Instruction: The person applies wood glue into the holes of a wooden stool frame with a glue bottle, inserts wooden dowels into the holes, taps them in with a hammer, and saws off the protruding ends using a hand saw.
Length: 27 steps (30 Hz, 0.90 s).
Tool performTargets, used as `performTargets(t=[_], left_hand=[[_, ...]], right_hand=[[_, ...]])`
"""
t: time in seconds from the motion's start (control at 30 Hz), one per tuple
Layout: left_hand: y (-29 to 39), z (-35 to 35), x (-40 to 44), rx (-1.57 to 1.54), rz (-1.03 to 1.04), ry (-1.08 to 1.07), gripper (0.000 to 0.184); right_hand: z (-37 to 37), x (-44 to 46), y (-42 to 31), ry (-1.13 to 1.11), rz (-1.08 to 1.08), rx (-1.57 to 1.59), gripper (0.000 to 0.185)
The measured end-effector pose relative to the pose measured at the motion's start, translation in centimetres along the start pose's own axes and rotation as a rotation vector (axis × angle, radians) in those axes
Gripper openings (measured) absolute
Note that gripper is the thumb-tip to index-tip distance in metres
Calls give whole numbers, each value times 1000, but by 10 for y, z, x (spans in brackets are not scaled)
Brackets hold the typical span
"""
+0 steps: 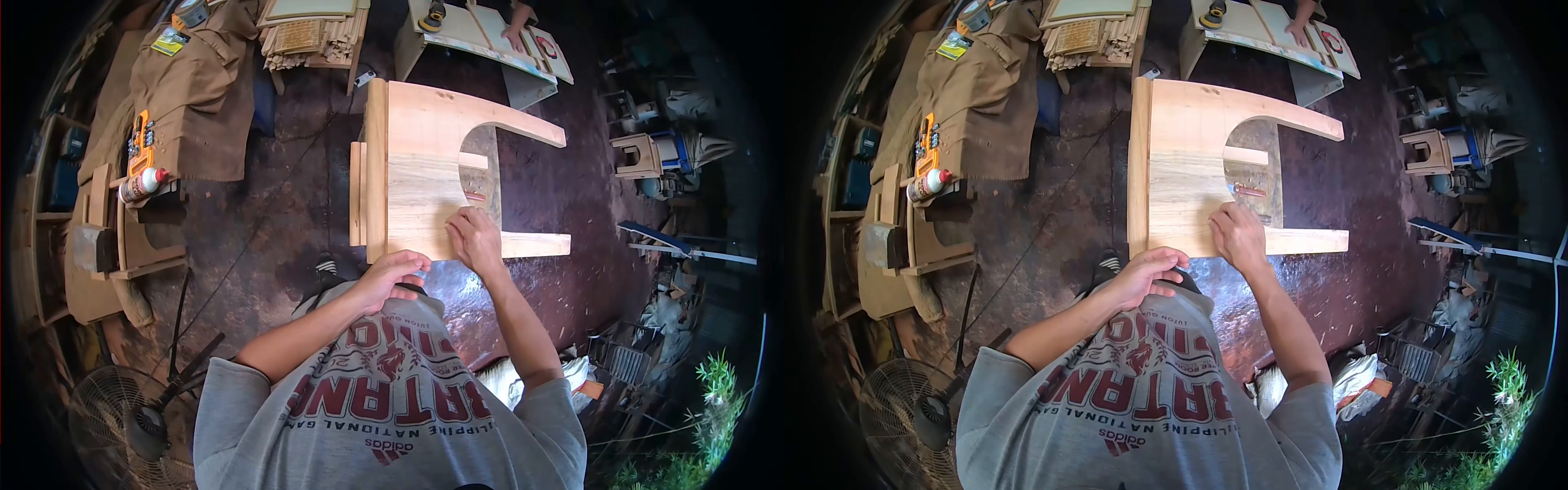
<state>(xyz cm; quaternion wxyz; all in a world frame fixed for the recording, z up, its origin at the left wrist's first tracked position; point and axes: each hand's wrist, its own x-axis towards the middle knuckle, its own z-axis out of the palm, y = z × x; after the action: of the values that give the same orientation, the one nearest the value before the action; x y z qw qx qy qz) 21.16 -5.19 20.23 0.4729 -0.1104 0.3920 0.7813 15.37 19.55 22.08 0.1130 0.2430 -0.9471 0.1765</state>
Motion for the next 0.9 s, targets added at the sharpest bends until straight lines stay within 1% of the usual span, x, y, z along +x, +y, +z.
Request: performTargets(t=[0.17,0.23,0.33,0.43,0.57,0.63,0.73,0.87,0.9], left_hand=[[-1,-4,-4,-13,22,-4,26],[-1,-5,-6,-17,26,1,24],[-2,-6,-9,-27,42,-2,23],[0,-6,-14,-27,57,11,21],[-2,-7,-16,-36,51,18,19],[-2,-7,-15,-37,41,7,18],[-4,-1,-14,-19,22,-2,18],[-7,5,-11,7,14,-19,18],[-7,9,-11,35,48,-3,17]], right_hand=[[-2,9,3,-51,-94,-24,7],[-2,11,3,-153,-137,-57,6],[-1,10,6,-102,-172,23,7],[1,6,5,-49,-164,36,7],[4,4,6,-63,-177,7,9],[-1,7,6,-132,-219,-30,12],[0,7,4,-157,-218,-79,13],[1,5,-1,-149,-197,-109,10],[1,4,-3,-149,-187,-112,10]])
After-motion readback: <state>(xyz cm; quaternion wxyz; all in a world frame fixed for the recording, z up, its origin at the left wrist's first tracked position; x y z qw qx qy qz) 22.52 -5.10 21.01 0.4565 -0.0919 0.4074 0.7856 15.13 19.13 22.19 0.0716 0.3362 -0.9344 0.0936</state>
